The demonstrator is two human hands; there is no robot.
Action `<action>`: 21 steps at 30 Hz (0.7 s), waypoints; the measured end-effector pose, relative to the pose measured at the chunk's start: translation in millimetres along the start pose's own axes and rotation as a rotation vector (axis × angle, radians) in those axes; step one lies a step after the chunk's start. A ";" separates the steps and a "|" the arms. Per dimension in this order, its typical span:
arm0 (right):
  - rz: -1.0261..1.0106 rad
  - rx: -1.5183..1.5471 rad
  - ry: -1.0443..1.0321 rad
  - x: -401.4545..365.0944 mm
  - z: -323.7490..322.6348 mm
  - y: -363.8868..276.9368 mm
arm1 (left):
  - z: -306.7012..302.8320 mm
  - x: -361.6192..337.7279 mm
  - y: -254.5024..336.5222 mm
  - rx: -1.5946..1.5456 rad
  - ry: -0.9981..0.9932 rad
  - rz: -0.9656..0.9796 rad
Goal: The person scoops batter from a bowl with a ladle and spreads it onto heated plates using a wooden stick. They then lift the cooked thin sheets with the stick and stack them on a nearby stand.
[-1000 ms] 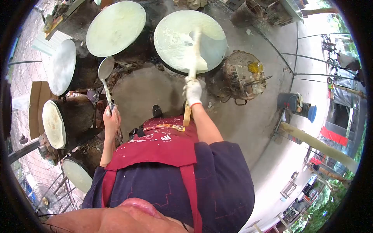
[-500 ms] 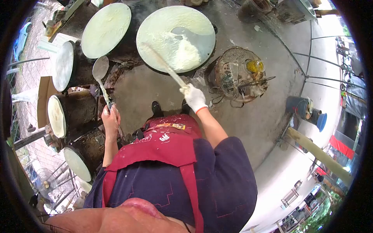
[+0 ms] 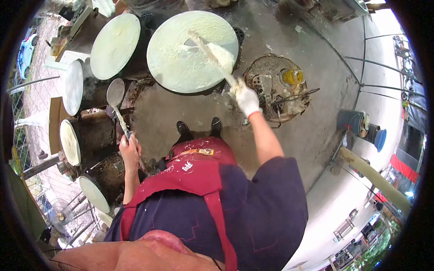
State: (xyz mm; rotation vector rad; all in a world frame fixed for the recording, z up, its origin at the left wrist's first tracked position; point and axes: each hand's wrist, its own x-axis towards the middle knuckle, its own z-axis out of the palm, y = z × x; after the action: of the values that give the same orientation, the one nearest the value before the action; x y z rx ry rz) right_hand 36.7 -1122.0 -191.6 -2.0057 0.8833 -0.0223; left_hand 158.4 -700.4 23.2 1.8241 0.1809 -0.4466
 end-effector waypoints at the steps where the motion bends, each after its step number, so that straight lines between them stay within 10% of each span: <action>1: -0.035 -0.188 0.024 19.6 -19.6 -26.3 | 0.7 -2.0 -1.3 0.001 0.013 0.000; 8: -0.019 -0.521 0.085 128.2 -41.4 -157.1 | 12.7 -11.2 2.1 0.054 0.081 -0.012; 10: -0.614 -0.072 0.242 84.3 -10.8 -160.9 | 17.4 -8.0 5.2 0.036 0.061 -0.009; 12: -0.428 0.082 0.043 16.4 -11.8 -165.2 | 19.1 -3.1 10.0 0.036 0.025 0.000; 16: 0.025 1.069 0.329 -45.8 38.5 -41.2 | 28.4 6.6 20.9 0.010 -0.043 0.071; 19: 0.453 1.035 -0.052 -85.3 30.4 -70.9 | 40.5 14.8 20.9 -0.033 -0.094 0.086; 21: 0.391 1.045 -0.144 -85.5 11.0 -95.1 | 46.6 15.8 21.0 -0.047 -0.117 0.078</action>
State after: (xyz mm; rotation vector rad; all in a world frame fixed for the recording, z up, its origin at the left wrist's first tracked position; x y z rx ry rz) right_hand 31.7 -1032.4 -99.8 -0.8449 0.8917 -0.0958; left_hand 170.4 -752.5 24.6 1.7471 0.0391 -0.4886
